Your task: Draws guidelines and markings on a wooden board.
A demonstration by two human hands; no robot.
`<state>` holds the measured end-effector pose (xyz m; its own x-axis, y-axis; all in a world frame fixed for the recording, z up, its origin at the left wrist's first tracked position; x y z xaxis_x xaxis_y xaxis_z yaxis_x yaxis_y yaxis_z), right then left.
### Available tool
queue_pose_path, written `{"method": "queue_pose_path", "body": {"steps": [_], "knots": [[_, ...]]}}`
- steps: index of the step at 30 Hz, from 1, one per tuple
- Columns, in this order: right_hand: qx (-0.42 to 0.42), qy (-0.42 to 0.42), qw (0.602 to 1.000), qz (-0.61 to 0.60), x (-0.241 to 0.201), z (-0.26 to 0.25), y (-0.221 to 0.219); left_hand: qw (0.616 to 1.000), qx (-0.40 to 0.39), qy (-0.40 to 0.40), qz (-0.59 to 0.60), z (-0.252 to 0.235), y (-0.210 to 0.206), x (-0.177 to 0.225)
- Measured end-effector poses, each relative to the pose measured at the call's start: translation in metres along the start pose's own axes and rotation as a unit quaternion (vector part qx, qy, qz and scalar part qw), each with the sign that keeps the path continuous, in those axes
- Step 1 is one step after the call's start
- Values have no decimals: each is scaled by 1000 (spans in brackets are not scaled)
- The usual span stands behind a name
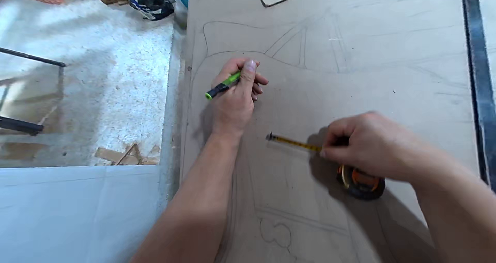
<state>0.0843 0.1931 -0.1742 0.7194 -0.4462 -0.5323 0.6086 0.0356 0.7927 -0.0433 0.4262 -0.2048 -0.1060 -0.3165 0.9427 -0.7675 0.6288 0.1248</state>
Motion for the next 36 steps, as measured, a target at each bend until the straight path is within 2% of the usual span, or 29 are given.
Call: {"method": "queue_pose_path", "body": {"steps": [4,8,11,14,36], "knots": [[26,65,997,9,-13,45,-41,997,-58,8,-55,89,36,25],[20,42,999,11,-18,49,-43,992,-120,9,-42,138,45,38],[40,41,998,13,-19,49,-43,980,-189,-6,-56,137,42,36],[56,51,997,19,-18,50,-44,972,-225,-13,-62,133,42,34],[28,55,997,39,-22,48,-47,970,-236,-6,-57,134,43,32]]}}
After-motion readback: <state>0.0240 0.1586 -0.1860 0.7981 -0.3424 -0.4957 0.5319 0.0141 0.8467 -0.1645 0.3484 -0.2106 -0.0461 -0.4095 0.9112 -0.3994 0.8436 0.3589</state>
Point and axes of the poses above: each hand's wrist, its own z-axis away from the middle knuckle, its own y-axis out of the back of the hand, x = y × z, the point moved 3 cm from there along -z, towards the middle knuckle
